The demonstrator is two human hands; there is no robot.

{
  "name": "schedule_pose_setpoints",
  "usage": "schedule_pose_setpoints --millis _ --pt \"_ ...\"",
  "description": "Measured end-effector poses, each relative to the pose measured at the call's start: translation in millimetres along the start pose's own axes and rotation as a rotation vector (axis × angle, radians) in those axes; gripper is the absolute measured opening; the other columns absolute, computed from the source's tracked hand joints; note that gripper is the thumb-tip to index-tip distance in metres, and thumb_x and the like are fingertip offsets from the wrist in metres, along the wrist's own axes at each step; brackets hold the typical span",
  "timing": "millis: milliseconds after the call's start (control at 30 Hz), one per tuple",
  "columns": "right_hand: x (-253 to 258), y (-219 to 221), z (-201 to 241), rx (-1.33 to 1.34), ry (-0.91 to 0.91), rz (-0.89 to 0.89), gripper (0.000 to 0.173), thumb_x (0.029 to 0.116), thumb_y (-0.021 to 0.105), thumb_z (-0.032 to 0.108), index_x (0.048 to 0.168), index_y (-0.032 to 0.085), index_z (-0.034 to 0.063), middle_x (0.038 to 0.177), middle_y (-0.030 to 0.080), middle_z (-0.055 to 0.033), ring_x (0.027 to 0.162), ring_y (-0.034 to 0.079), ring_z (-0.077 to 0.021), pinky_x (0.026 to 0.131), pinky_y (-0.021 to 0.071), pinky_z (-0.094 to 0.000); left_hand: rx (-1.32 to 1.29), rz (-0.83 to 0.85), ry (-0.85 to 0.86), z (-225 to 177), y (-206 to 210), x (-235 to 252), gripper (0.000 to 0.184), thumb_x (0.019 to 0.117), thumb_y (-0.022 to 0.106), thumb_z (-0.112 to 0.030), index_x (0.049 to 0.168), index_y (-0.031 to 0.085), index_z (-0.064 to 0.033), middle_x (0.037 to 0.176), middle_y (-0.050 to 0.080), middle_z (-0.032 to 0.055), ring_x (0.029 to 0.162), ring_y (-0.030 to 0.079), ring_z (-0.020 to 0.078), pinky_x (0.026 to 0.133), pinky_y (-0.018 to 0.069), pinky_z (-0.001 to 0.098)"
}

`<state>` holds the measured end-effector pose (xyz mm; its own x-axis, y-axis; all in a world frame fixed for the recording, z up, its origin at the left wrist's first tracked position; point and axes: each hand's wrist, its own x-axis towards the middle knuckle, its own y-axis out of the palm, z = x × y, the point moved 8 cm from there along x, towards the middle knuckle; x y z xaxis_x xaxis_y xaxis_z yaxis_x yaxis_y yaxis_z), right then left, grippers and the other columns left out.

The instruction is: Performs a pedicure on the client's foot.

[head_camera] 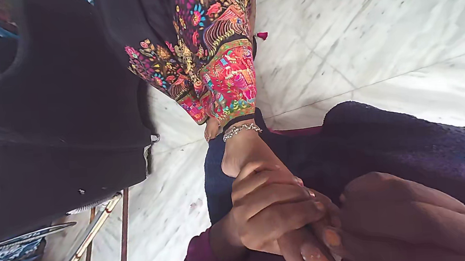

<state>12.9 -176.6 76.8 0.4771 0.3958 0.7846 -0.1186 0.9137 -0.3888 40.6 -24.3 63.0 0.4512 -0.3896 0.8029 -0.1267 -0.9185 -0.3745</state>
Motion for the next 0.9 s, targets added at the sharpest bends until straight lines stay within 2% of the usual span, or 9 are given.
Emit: schedule_pose_setpoints --millis 233,400,533,600,800,900 --pt "1.0 6.1 -2.4 -0.047 0.043 0.066 0.019 0.1019 0.057 0.005 0.119 0.065 0.0057 0.099 0.058 -0.0093 0.092 0.056 -0.0167 0.085 0.0467 -0.0234 0.041 -0.008 0.004 -0.6 0.6 -1.0 0.044 0.1070 0.044 -0.047 0.094 0.066 -0.0113 0.089 0.070 0.0015 0.093 0.067 0.0138 0.095 0.0500 0.0300" --pt "3.4 -8.4 6.1 -0.123 -0.006 0.006 0.007 0.0985 0.065 0.004 0.105 0.067 0.0028 0.098 0.062 -0.0104 0.095 0.060 -0.0181 0.092 0.0484 -0.0239 0.035 -0.008 -0.002 -0.2 1.7 -1.0 0.047 0.1077 0.041 -0.047 0.097 0.068 -0.0099 0.089 0.070 0.0014 0.092 0.066 0.0137 0.093 0.0503 0.0299" --pt "-0.3 -11.3 3.3 -0.106 -0.045 -0.057 0.007 0.0978 0.066 0.006 0.104 0.066 0.0027 0.096 0.061 -0.0109 0.090 0.059 -0.0179 0.087 0.0495 -0.0243 0.030 -0.024 -0.008 -0.1 2.5 -1.5 0.046 0.1072 0.043 -0.046 0.098 0.069 -0.0094 0.091 0.070 0.0014 0.092 0.066 0.0131 0.094 0.0496 0.0301" --pt "-1.2 -7.8 -0.6 -0.079 -0.015 -0.073 0.009 0.0987 0.066 0.008 0.107 0.066 0.0044 0.097 0.059 -0.0092 0.090 0.058 -0.0163 0.085 0.0486 -0.0234 0.032 -0.023 -0.006 -0.5 2.4 -0.1 0.046 0.1071 0.043 -0.046 0.097 0.069 -0.0089 0.090 0.070 0.0015 0.091 0.066 0.0130 0.093 0.0500 0.0299" --pt "1.3 3.1 -0.7 -0.113 0.043 0.026 0.020 0.1027 0.059 0.009 0.121 0.065 0.0106 0.100 0.057 -0.0056 0.094 0.056 -0.0152 0.087 0.0468 -0.0234 0.042 -0.008 -0.004 -0.8 2.2 0.3 0.045 0.1072 0.044 -0.046 0.093 0.067 -0.0097 0.088 0.070 0.0024 0.092 0.067 0.0133 0.095 0.0499 0.0296" --pt "4.4 -4.6 1.7 -0.159 0.028 0.018 0.013 0.1015 0.061 0.010 0.113 0.066 0.0100 0.098 0.058 -0.0057 0.094 0.056 -0.0153 0.088 0.0459 -0.0227 0.041 -0.035 -0.012 -0.8 2.9 -0.1 0.046 0.1073 0.043 -0.046 0.094 0.068 -0.0094 0.087 0.070 0.0024 0.090 0.066 0.0131 0.092 0.0505 0.0296"
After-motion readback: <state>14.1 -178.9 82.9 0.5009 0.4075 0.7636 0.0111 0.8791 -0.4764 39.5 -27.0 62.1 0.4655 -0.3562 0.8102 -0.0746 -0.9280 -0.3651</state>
